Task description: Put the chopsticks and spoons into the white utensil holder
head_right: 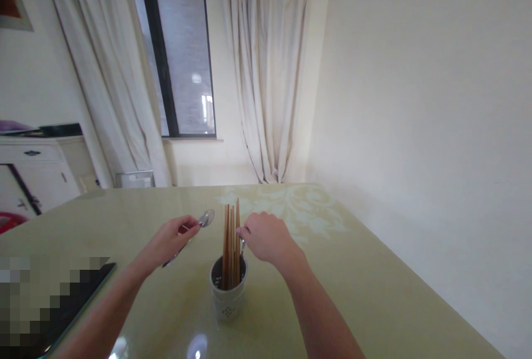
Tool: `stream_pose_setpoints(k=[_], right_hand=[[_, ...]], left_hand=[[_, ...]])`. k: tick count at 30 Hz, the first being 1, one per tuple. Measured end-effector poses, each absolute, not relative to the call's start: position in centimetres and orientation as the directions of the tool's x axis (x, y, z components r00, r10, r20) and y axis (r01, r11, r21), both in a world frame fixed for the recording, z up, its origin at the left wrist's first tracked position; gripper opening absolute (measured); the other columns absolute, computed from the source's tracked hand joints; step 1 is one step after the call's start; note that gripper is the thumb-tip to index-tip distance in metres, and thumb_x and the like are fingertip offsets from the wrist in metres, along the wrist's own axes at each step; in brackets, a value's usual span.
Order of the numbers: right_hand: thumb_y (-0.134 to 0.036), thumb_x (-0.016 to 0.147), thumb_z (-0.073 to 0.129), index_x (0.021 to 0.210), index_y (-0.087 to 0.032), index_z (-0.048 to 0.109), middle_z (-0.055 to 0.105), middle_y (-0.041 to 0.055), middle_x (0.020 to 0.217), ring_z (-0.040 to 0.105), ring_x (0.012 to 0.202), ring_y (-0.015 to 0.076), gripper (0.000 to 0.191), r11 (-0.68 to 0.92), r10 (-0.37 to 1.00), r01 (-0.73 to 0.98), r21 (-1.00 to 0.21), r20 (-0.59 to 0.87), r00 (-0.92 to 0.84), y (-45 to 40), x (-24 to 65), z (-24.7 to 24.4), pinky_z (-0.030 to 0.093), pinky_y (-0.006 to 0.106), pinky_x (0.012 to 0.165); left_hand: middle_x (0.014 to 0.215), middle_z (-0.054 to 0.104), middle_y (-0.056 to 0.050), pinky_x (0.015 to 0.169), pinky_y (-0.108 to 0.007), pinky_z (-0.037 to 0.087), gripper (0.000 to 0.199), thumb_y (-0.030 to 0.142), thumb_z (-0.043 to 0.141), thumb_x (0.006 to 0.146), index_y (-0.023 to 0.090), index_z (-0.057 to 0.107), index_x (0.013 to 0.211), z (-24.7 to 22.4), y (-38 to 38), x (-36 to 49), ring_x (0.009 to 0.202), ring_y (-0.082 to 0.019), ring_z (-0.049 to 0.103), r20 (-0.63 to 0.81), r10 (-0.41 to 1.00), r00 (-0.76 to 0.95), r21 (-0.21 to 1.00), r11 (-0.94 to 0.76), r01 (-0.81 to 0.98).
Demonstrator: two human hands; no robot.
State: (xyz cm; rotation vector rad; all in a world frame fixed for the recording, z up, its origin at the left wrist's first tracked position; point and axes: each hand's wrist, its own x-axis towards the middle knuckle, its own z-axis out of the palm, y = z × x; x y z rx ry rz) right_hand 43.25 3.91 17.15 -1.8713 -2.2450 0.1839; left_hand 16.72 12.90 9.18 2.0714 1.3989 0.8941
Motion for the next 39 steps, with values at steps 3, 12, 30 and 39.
stream_pose_setpoints(k=[3, 12, 30, 39], right_hand=[[-0.042, 0.104, 0.055, 0.075, -0.02, 0.077, 0.079, 0.0098, 0.082, 0.073, 0.077, 0.0235, 0.043, 0.168, 0.984, 0.961, -0.221, 0.102, -0.148, 3.8, 43.4, 17.3, 0.042, 0.029, 0.065], [-0.051, 0.108, 0.051, 0.09, -0.021, 0.076, 0.073, 0.0012, 0.073, 0.064, 0.063, 0.0148, 0.043, 0.416, 0.875, 0.69, -0.592, 0.468, -0.127, 2.1, 43.0, 19.6, 0.041, 0.026, 0.06], [-0.032, 0.104, 0.061, 0.09, -0.02, 0.074, 0.067, -0.0031, 0.066, 0.064, 0.059, 0.0119, 0.023, 0.616, 0.734, 0.445, -0.65, 0.679, -0.023, 1.4, 42.8, 19.9, 0.046, 0.022, 0.061], [-0.03, 0.104, 0.058, 0.092, -0.021, 0.074, 0.074, -0.0004, 0.07, 0.07, 0.065, 0.0155, 0.022, 0.539, 0.721, 0.647, -0.539, 0.692, -0.024, 1.4, 44.4, 20.5, 0.05, 0.025, 0.067]], left_hand=[[0.076, 0.072, -0.002, 0.062, -0.026, 0.046, 0.036, 0.055, 0.067, 0.085, 0.019, 0.07, 0.083, 12.1, 11.2, 17.6, 0.07, -0.018, 0.063, 0.303, 0.905, 0.297, 0.844, -0.4, 0.358], [0.085, 0.078, -0.002, 0.07, -0.026, 0.056, 0.028, 0.046, 0.081, 0.082, 0.02, 0.074, 0.088, 16.2, 6.8, 19.9, 0.077, -0.017, 0.071, 0.455, 0.826, 0.332, 0.852, -0.513, 0.107], [0.079, 0.077, 0.0, 0.068, -0.023, 0.056, 0.016, 0.038, 0.074, 0.092, 0.023, 0.078, 0.088, 17.8, 3.7, 21.3, 0.072, -0.013, 0.07, 0.488, 0.76, 0.43, 0.795, -0.59, 0.142], [0.097, 0.08, -0.009, 0.082, -0.036, 0.054, 0.022, 0.036, 0.059, 0.095, 0.021, 0.075, 0.097, 11.9, 11.3, 15.9, 0.089, -0.026, 0.074, 0.288, 0.914, 0.288, 0.566, -0.404, 0.719]])
